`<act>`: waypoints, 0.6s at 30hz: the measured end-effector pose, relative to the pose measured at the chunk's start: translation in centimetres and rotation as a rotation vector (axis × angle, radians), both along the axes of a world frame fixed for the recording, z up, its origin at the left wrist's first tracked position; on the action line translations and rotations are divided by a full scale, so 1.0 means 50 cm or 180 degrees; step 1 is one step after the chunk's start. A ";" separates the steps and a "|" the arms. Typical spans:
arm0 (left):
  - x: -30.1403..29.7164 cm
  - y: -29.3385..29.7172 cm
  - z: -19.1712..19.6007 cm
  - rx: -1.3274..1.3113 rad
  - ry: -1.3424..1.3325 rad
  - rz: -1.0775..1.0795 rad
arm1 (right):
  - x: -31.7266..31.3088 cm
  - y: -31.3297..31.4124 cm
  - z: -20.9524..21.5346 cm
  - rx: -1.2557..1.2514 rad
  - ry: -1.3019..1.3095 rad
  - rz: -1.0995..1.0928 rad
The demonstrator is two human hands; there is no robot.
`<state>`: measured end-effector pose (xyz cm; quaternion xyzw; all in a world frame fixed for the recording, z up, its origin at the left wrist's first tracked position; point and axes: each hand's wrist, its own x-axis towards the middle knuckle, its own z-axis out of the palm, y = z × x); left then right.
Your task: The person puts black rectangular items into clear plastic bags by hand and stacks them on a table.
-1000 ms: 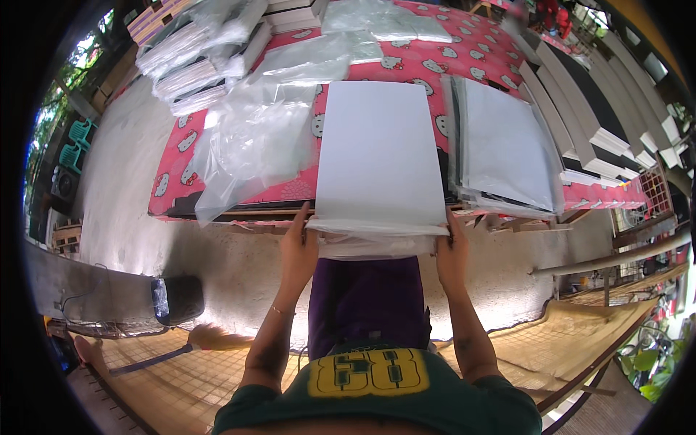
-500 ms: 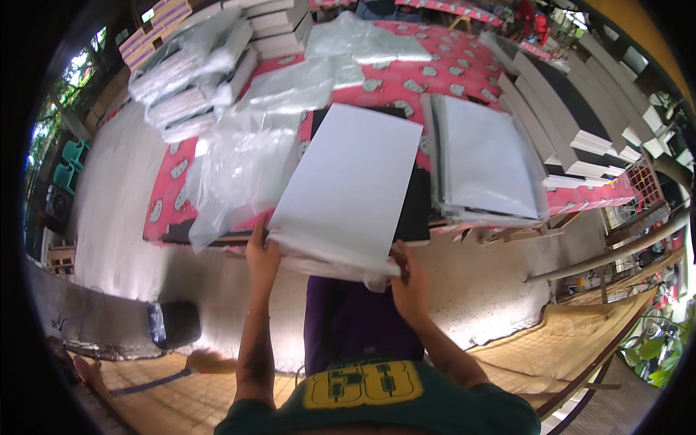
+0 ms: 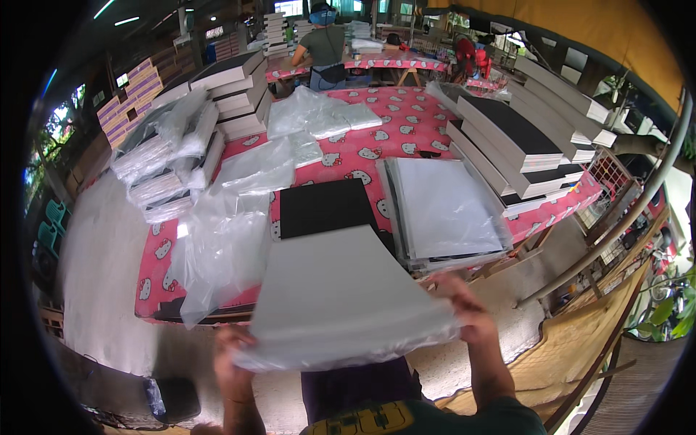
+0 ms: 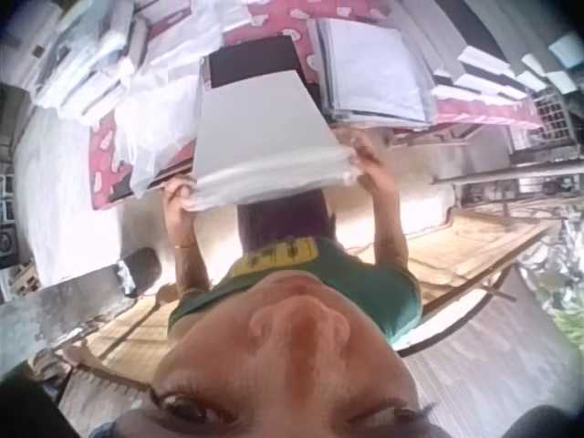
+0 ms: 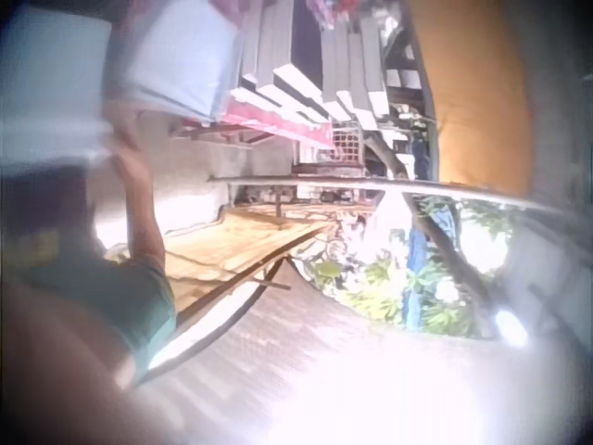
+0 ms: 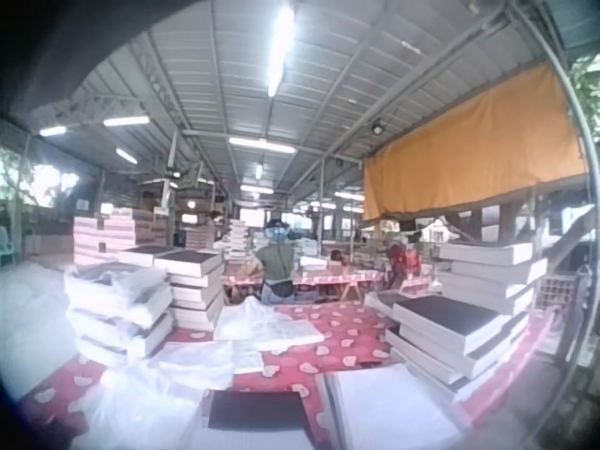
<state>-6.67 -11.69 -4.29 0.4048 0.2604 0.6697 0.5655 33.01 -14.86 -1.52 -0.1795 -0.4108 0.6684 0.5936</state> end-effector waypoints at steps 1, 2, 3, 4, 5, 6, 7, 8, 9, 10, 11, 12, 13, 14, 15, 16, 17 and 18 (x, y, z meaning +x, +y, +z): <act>-0.004 -0.003 0.030 0.0143 -0.0632 0.0114 | -0.011 0.008 0.054 0.0452 0.0374 0.0139; 0.013 0.004 0.092 0.0326 -0.1196 -0.0387 | -0.022 0.021 0.091 0.0602 0.0307 -0.0134; 0.035 0.036 0.160 0.0521 -0.1743 -0.0894 | -0.032 0.045 0.121 0.0761 0.0252 -0.0409; 0.044 0.079 0.175 0.0556 -0.1203 -0.0552 | -0.042 0.085 0.136 0.0618 0.0422 -0.0496; 0.039 0.131 0.190 0.0706 -0.0961 -0.0694 | -0.051 0.127 0.152 0.0512 0.0619 -0.0563; 0.069 0.169 0.208 0.0619 -0.1150 -0.0560 | -0.054 0.164 0.155 0.0371 0.0681 -0.0571; 0.084 0.198 0.206 0.0392 -0.1137 -0.0329 | -0.060 0.208 0.149 0.0241 0.0764 -0.0537; 0.062 0.243 0.163 0.0113 -0.1256 -0.0202 | -0.065 0.244 0.139 0.0126 0.0850 -0.0473; 0.080 0.265 0.148 -0.0027 -0.1288 -0.0169 | -0.062 0.275 0.107 -0.0075 0.0948 -0.0471; 0.062 0.295 0.086 -0.0155 -0.1252 -0.0270 | -0.065 0.299 0.065 -0.0258 0.1051 -0.0440; 0.058 0.317 0.018 -0.0434 -0.1366 -0.0225 | -0.071 0.328 0.009 -0.0471 0.1152 -0.0406; 0.029 0.346 -0.069 -0.0699 -0.1468 -0.0774 | -0.073 0.350 -0.054 -0.0614 0.1077 -0.0431; -0.001 0.359 -0.146 -0.0739 -0.1335 -0.1138 | -0.076 0.366 -0.121 -0.0766 0.1007 -0.0424; 0.040 0.355 -0.192 -0.1308 -0.1396 -0.0417 | -0.038 0.370 -0.204 -0.0915 0.0694 -0.0488; 0.048 0.335 -0.204 -0.1692 -0.1109 -0.0215 | -0.012 0.369 -0.257 -0.1063 0.0399 -0.0507; 0.036 0.325 -0.202 -0.1546 -0.0451 -0.0199 | -0.012 0.361 -0.256 -0.1230 -0.0044 -0.0687; 0.024 0.318 -0.197 -0.1393 0.0207 -0.0174 | -0.011 0.352 -0.254 -0.1385 -0.0488 -0.0869; 0.017 0.314 -0.192 -0.1243 0.0853 -0.0152 | -0.014 0.337 -0.236 -0.1536 -0.0946 -0.1064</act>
